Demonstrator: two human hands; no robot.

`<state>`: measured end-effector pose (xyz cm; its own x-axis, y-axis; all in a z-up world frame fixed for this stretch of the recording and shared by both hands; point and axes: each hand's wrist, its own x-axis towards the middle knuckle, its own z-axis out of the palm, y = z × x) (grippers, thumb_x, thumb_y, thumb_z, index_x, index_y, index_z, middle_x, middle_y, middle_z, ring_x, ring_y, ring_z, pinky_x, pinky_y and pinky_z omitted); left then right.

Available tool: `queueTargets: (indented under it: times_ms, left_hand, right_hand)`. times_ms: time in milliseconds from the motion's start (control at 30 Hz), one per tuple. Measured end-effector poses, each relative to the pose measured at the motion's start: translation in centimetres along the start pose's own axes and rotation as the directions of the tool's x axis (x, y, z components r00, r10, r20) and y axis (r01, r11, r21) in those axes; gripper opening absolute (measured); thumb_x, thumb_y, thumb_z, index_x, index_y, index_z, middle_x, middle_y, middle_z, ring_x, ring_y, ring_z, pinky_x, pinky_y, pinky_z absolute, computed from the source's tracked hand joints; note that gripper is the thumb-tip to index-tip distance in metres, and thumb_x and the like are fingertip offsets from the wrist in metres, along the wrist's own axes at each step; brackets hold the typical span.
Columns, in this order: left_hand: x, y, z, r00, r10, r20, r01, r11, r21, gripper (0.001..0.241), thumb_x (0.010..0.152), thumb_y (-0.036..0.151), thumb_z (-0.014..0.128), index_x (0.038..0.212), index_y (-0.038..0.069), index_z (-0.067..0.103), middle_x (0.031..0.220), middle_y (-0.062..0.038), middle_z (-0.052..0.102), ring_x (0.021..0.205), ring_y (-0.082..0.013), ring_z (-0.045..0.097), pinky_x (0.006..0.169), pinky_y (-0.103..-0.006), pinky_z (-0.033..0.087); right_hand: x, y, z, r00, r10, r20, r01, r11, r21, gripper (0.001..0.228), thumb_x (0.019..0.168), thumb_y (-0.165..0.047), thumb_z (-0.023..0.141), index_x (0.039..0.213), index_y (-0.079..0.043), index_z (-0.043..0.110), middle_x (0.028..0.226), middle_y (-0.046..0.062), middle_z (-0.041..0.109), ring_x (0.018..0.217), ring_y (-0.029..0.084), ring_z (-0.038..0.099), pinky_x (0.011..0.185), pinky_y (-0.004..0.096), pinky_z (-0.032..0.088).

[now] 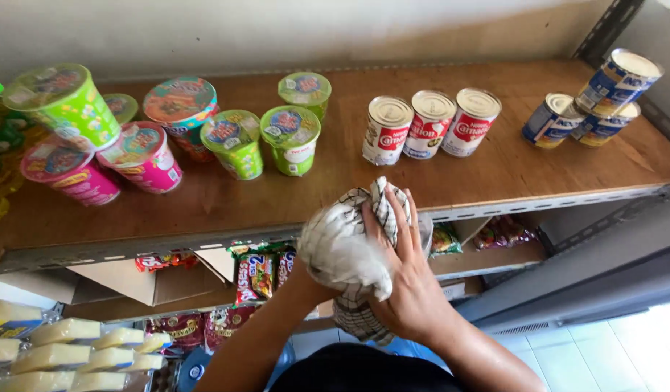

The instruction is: Wiping down and organizing cans and cup noodles on a grocery shelf.

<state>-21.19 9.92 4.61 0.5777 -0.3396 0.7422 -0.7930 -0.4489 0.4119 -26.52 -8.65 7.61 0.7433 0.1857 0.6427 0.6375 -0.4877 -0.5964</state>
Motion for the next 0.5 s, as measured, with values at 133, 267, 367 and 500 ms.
queueTargets:
  times_ms: [133,267,367,500]
  left_hand:
    - [-1.4,-1.8,2.0,0.994,-0.049,0.101,0.035,0.99,0.133,0.064,0.075,0.026,0.078,0.132,0.008,0.057,0.129,-0.017,0.061,0.123,-0.0378,0.057,0.104,-0.0538,0.044]
    - [-4.4,-4.3,4.4,0.978,-0.105,0.18,0.062,0.972,0.228,0.053,0.083,0.018,0.067,0.135,0.008,0.058,0.131,-0.018,0.06,0.124,-0.0387,0.055,0.105,-0.0546,0.042]
    - [-3.8,-4.3,3.6,0.982,-0.132,0.138,0.126,0.991,0.055,0.059,0.081,0.018,0.072,0.136,0.007,0.054,0.133,-0.017,0.059,0.125,-0.0353,0.055,0.106,-0.0518,0.043]
    - [-2.9,-4.0,2.8,0.973,-0.218,0.076,0.231,0.91,-0.346,0.074,0.077,0.017,0.081,0.14,0.003,0.046,0.136,-0.016,0.057,0.127,-0.0277,0.055,0.108,-0.0455,0.045]
  right_hand:
    - [2.1,1.3,0.0,0.986,-0.04,0.162,0.064,0.988,-0.144,0.062,0.088,-0.01,0.063,0.146,0.004,0.044,0.151,0.03,0.047,0.143,0.049,0.043,0.121,0.051,0.033]
    - [2.6,1.2,1.0,0.972,0.108,0.209,-0.113,0.994,0.009,0.056,0.096,-0.011,0.061,0.148,-0.001,0.047,0.154,0.025,0.05,0.146,0.045,0.047,0.123,0.048,0.037]
    - [1.5,1.6,1.8,0.987,-0.106,0.123,0.115,0.991,-0.069,0.072,0.083,-0.014,0.066,0.148,0.005,0.042,0.154,0.03,0.042,0.146,0.05,0.039,0.124,0.053,0.031]
    - [-0.7,2.8,1.0,0.921,-0.309,0.237,0.363,0.904,-0.228,0.072,0.067,-0.01,0.072,0.137,-0.003,0.056,0.151,0.027,0.047,0.144,0.046,0.044,0.122,0.053,0.032]
